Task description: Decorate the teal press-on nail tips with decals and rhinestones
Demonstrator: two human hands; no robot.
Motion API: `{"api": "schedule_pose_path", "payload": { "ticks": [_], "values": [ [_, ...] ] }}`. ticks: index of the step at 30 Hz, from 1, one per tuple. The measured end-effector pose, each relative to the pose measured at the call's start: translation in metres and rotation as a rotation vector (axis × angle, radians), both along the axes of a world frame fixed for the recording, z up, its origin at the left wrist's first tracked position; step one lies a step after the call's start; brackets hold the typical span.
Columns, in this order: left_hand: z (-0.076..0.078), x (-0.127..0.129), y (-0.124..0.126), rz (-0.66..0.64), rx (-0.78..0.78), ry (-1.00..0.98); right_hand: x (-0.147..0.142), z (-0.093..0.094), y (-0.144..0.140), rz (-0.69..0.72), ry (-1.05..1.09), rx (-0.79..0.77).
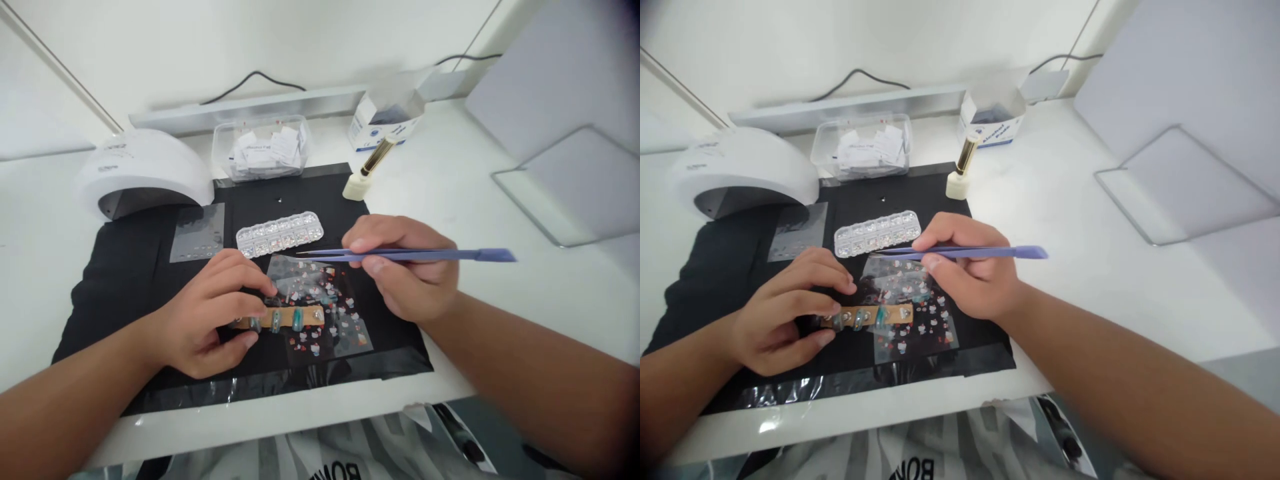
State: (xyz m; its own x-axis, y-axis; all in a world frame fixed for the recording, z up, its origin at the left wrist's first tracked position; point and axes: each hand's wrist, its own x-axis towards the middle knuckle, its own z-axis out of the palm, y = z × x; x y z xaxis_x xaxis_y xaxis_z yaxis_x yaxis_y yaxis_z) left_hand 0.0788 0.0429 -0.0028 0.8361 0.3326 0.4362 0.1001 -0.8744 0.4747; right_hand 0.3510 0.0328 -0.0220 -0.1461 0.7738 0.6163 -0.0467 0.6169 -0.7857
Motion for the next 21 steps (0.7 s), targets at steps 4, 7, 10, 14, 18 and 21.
{"api": "schedule_pose_path", "payload": {
  "ticks": [4, 7, 10, 14, 18, 21],
  "values": [
    [0.006, 0.003, -0.003, 0.033, 0.041, 0.139, 0.002, 0.005, 0.001, -0.044, -0.156, 0.046],
    [0.015, 0.008, -0.01, 0.075, 0.069, 0.395, 0.004, 0.007, 0.004, -0.1, -0.224, 0.093],
    [0.022, 0.012, -0.018, 0.157, 0.056, 0.588, 0.006, 0.009, 0.007, -0.157, -0.249, 0.133],
    [0.022, 0.013, -0.023, 0.252, 0.027, 0.622, 0.009, 0.012, 0.01, -0.209, -0.247, 0.152],
    [0.018, 0.008, -0.027, 0.323, 0.02, 0.592, 0.011, 0.014, 0.013, -0.248, -0.259, 0.172],
    [0.019, 0.003, -0.028, 0.353, 0.027, 0.588, 0.01, 0.014, 0.014, -0.275, -0.28, 0.193]
  ]
}}
